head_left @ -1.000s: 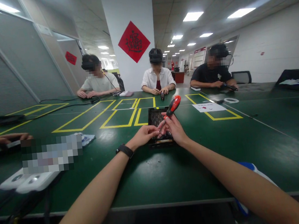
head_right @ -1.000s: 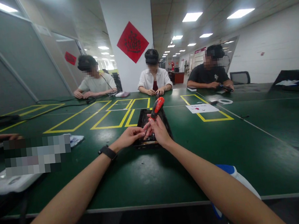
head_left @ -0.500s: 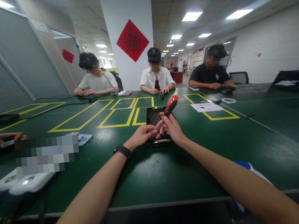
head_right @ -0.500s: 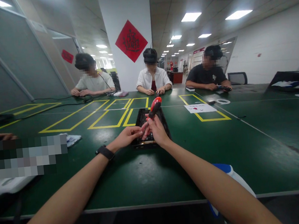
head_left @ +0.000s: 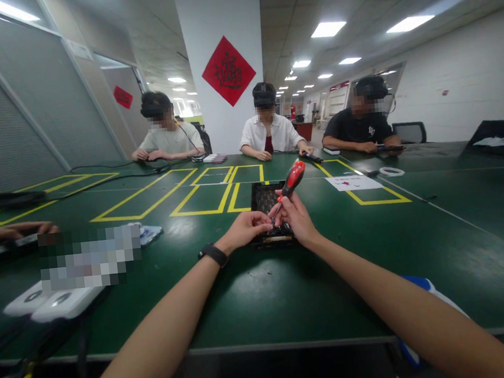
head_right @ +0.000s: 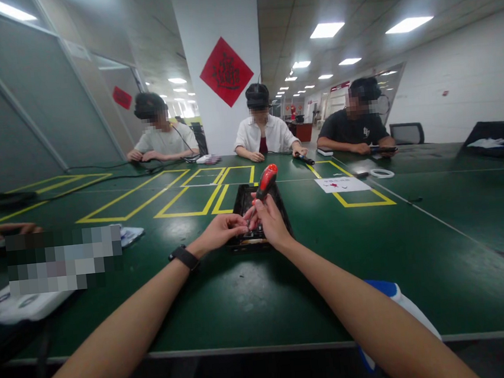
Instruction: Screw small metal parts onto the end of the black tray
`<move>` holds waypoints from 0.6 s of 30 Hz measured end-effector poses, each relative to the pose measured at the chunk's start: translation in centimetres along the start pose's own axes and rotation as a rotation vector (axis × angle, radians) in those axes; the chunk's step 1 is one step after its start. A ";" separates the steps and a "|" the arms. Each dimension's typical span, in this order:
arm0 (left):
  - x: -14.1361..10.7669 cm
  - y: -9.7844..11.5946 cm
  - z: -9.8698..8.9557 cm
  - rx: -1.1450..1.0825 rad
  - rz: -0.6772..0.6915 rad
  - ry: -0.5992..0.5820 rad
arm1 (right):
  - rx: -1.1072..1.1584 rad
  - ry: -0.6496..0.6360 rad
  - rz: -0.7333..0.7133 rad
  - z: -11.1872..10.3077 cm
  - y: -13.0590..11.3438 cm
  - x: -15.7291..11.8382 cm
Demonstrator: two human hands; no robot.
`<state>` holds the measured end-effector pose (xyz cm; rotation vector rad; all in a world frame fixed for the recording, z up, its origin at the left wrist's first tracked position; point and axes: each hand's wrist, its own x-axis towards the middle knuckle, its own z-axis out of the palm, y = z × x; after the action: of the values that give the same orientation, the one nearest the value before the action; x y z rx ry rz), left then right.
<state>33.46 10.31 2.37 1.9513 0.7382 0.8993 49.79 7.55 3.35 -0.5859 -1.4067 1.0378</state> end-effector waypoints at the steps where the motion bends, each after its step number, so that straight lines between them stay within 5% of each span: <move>1: 0.0 0.0 -0.1 0.003 0.000 -0.018 | 0.003 -0.007 0.008 0.0 0.0 0.0; 13: 0.1 -0.6 0.3 0.090 0.043 0.070 | -0.012 -0.022 -0.001 0.2 -0.1 0.0; 18: 0.0 -0.6 -0.1 0.030 0.034 -0.035 | 0.054 -0.071 0.049 -0.1 0.1 0.1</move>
<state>33.28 10.67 1.86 2.0063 0.7037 0.8770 49.85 7.72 3.33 -0.5515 -1.4278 1.1421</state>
